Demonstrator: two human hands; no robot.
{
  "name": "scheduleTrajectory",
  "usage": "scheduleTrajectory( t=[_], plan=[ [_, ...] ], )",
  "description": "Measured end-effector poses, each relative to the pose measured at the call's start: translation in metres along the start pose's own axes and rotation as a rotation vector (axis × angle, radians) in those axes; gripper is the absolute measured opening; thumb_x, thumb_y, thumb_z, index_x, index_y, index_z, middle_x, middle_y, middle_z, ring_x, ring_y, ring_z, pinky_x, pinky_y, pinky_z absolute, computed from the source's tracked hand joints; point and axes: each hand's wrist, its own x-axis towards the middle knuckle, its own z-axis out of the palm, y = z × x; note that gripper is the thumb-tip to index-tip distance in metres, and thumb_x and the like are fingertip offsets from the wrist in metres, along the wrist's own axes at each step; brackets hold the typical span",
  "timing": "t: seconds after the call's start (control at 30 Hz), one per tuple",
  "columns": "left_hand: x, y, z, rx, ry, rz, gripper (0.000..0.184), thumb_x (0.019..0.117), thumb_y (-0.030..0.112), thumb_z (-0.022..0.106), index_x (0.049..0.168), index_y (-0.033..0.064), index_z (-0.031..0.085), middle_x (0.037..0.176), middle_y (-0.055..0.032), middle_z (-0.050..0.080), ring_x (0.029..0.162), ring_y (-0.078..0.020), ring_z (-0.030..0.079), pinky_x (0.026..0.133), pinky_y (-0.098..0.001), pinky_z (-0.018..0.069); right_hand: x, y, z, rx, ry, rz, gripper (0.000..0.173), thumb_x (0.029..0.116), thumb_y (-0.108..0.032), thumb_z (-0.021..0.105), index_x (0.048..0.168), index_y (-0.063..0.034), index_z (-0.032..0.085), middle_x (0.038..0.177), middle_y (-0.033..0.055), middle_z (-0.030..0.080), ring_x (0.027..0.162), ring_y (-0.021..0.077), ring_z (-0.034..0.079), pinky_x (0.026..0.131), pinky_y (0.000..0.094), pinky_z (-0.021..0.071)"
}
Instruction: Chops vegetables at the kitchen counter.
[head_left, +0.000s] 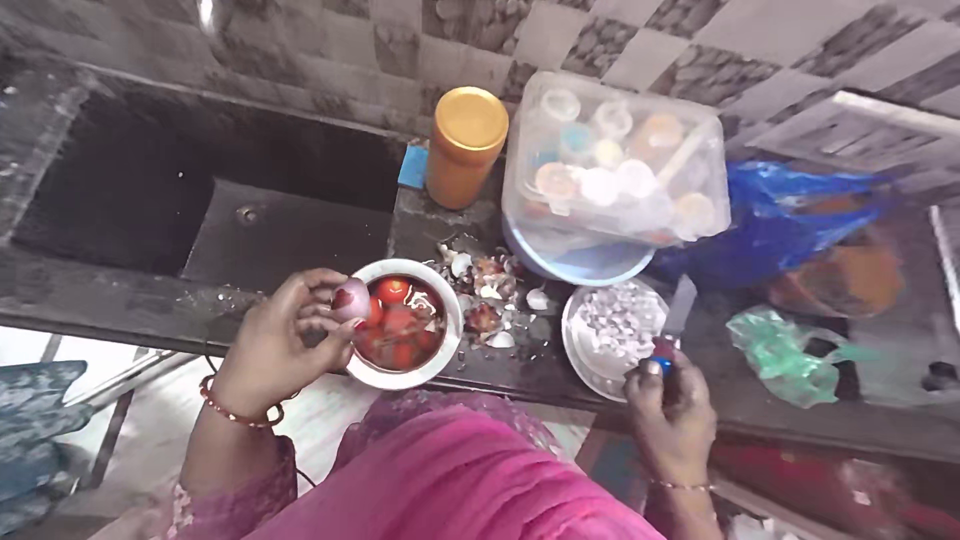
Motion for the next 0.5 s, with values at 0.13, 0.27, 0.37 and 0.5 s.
scheduleTrajectory(
  t=[0.13, 0.27, 0.37, 0.5],
  plan=[
    [0.001, 0.024, 0.035, -0.368, -0.048, -0.032, 0.069, 0.0717, 0.014, 0.078, 0.135, 0.0117, 0.05, 0.115, 0.0051, 0.066, 0.087, -0.002, 0.07, 0.075, -0.0209, 0.0615, 0.009, 0.016, 0.003, 0.035, -0.098, -0.111, 0.042, 0.1022, -0.019, 0.049, 0.131, 0.0089, 0.061, 0.105, 0.0216, 0.068, 0.079, 0.0192, 0.067, 0.072, 0.0352, 0.0576],
    [-0.002, 0.062, 0.098, -0.693, -0.214, -0.067, 0.078, 0.0624, 0.007, 0.085, 0.133, 0.0118, 0.051, 0.116, 0.0033, 0.069, 0.097, -0.0094, 0.071, 0.084, -0.0273, 0.0625, 0.01, 0.027, 0.004, 0.335, -0.236, -0.095, 0.037, 0.104, -0.016, 0.047, 0.13, 0.009, 0.055, 0.099, 0.0068, 0.067, 0.075, 0.003, 0.063, 0.069, 0.0214, 0.0564],
    [-0.003, 0.09, 0.152, -0.803, -0.319, -0.081, 0.075, 0.0641, 0.004, 0.083, 0.131, 0.0012, 0.049, 0.116, -0.0021, 0.067, 0.096, -0.0116, 0.071, 0.083, -0.0287, 0.0625, 0.005, 0.028, -0.005, 0.489, -0.36, -0.215, 0.034, 0.1073, -0.018, 0.043, 0.125, 0.0079, 0.054, 0.09, 0.0002, 0.063, 0.073, -0.0019, 0.057, 0.067, 0.0178, 0.052],
    [0.0, 0.113, 0.205, -0.774, -0.487, -0.084, 0.068, 0.0652, 0.002, 0.08, 0.125, 0.0012, 0.048, 0.111, -0.001, 0.066, 0.092, -0.0082, 0.07, 0.08, -0.0263, 0.0621, 0.001, 0.033, -0.022, 0.497, -0.396, -0.247, 0.031, 0.0992, -0.021, 0.057, 0.114, 0.0057, 0.059, 0.076, 0.0028, 0.06, 0.061, 0.0014, 0.054, 0.058, 0.0197, 0.0498]
  ],
)
